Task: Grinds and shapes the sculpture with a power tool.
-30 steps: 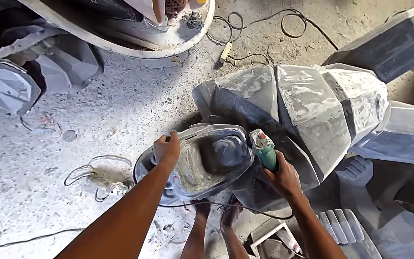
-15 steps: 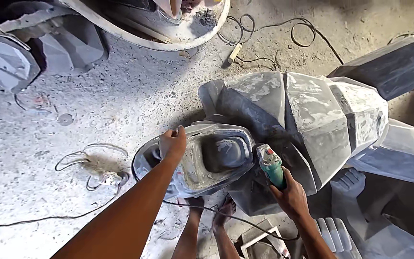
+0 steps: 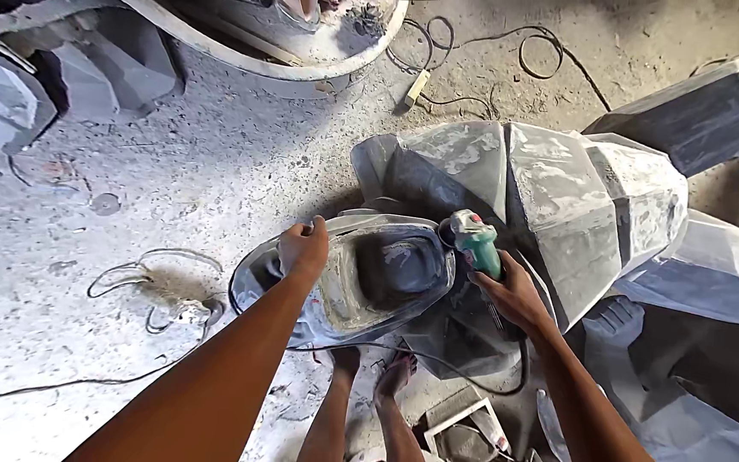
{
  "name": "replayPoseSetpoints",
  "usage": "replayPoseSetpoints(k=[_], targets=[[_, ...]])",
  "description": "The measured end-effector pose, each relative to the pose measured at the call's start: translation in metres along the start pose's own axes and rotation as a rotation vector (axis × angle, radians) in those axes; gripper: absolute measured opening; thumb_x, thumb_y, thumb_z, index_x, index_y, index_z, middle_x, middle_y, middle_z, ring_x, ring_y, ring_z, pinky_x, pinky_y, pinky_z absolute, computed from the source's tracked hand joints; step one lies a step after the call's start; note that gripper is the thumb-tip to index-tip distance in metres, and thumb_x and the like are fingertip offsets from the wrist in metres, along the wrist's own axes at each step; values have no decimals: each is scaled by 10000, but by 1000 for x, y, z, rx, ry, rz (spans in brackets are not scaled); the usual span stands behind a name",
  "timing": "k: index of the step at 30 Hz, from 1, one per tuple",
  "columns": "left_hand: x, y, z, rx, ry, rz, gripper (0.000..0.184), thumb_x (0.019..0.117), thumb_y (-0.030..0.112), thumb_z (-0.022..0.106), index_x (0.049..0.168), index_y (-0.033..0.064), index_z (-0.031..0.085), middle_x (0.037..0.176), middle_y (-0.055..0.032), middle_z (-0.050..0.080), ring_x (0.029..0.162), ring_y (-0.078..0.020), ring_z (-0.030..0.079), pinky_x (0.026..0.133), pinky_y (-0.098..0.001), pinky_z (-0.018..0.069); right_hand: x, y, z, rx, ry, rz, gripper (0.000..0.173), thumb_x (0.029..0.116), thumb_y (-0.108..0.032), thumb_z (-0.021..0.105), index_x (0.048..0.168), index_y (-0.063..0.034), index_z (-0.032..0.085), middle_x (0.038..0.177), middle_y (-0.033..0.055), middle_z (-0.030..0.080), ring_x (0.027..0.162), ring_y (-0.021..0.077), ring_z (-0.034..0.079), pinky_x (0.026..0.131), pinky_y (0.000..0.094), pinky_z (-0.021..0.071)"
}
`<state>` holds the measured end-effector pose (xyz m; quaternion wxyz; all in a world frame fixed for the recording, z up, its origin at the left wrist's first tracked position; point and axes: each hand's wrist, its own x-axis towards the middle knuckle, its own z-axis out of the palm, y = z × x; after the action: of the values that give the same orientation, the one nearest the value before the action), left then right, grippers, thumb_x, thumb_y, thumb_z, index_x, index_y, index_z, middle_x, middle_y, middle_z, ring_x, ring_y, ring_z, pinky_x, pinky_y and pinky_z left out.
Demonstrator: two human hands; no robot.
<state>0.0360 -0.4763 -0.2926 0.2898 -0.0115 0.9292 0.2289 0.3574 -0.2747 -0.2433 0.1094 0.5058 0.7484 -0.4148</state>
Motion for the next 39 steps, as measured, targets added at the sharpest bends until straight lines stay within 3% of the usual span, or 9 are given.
replayPoseSetpoints(k=[3, 6, 13, 22, 25, 31, 33, 36, 39], targets=[[1, -1, 0, -11, 7, 18, 556, 1049, 514, 470, 1020, 17, 717, 1003, -248, 691, 996, -430, 652, 852, -663, 470, -19, 6, 2, 511, -99, 157, 458, 973, -432, 679, 1301, -122, 603, 942, 143, 726, 746, 272, 725, 668, 434, 627], [1, 1, -1, -10, -10, 10, 556, 1053, 513, 465, 1049, 16, 713, 1021, -246, 694, 1007, -424, 657, 860, -663, 474, -23, 12, 3, 729, -183, 279, 456, 1013, -411, 611, 1343, -99, 572, 948, 206, 713, 759, 321, 727, 672, 444, 636], [0, 2, -1, -14, -7, 8, 548, 1052, 512, 475, 1044, 18, 713, 1021, -241, 695, 1010, -422, 655, 861, -663, 472, -23, 11, 14, 813, -173, 377, 435, 1053, -386, 552, 1346, -64, 543, 933, 215, 703, 748, 320, 723, 666, 442, 633], [2, -2, 2, -17, 11, 29, 532, 1048, 508, 490, 1015, 27, 713, 985, -229, 697, 979, -419, 656, 835, -660, 477, -65, 16, 41, 1006, -115, 441, 439, 1065, -321, 520, 1367, -7, 471, 906, 222, 672, 713, 322, 708, 632, 460, 633], [0, 0, -3, -20, -23, 17, 526, 1053, 485, 488, 1080, 8, 710, 1062, -256, 695, 1041, -441, 654, 886, -681, 475, -79, 22, 49, 1061, -100, 446, 432, 1071, -317, 466, 1349, 13, 467, 907, 217, 674, 708, 310, 706, 631, 445, 630], [0, 0, -2, -5, -12, -1, 515, 1048, 495, 499, 1045, 28, 716, 1016, -228, 701, 1004, -417, 662, 854, -659, 485, -105, 41, 56, 1142, -151, 549, 436, 1081, -351, 428, 1345, -5, 457, 886, 203, 669, 673, 293, 700, 597, 430, 626], [0, 0, -1, -2, -11, -8, 512, 1049, 498, 495, 1038, 38, 718, 1013, -221, 704, 1003, -418, 663, 844, -657, 490, -112, 43, 55, 1052, -141, 559, 446, 1058, -344, 463, 1356, -13, 463, 886, 214, 677, 677, 308, 704, 594, 443, 624], [1, -1, -1, -6, -11, -25, 514, 1040, 515, 495, 1038, 54, 721, 1017, -213, 707, 1007, -412, 667, 836, -659, 495, -124, 43, 53, 813, -104, 480, 549, 960, -331, 647, 1379, -25, 469, 909, 220, 694, 669, 340, 713, 580, 475, 632], [1, 0, 0, -4, -10, -27, 512, 1039, 522, 489, 1022, 66, 722, 1002, -202, 707, 990, -402, 668, 816, -659, 493, -134, 46, 50, 571, -98, 289, 627, 846, -350, 780, 1319, -43, 507, 922, 149, 709, 659, 280, 713, 573, 434, 637]])
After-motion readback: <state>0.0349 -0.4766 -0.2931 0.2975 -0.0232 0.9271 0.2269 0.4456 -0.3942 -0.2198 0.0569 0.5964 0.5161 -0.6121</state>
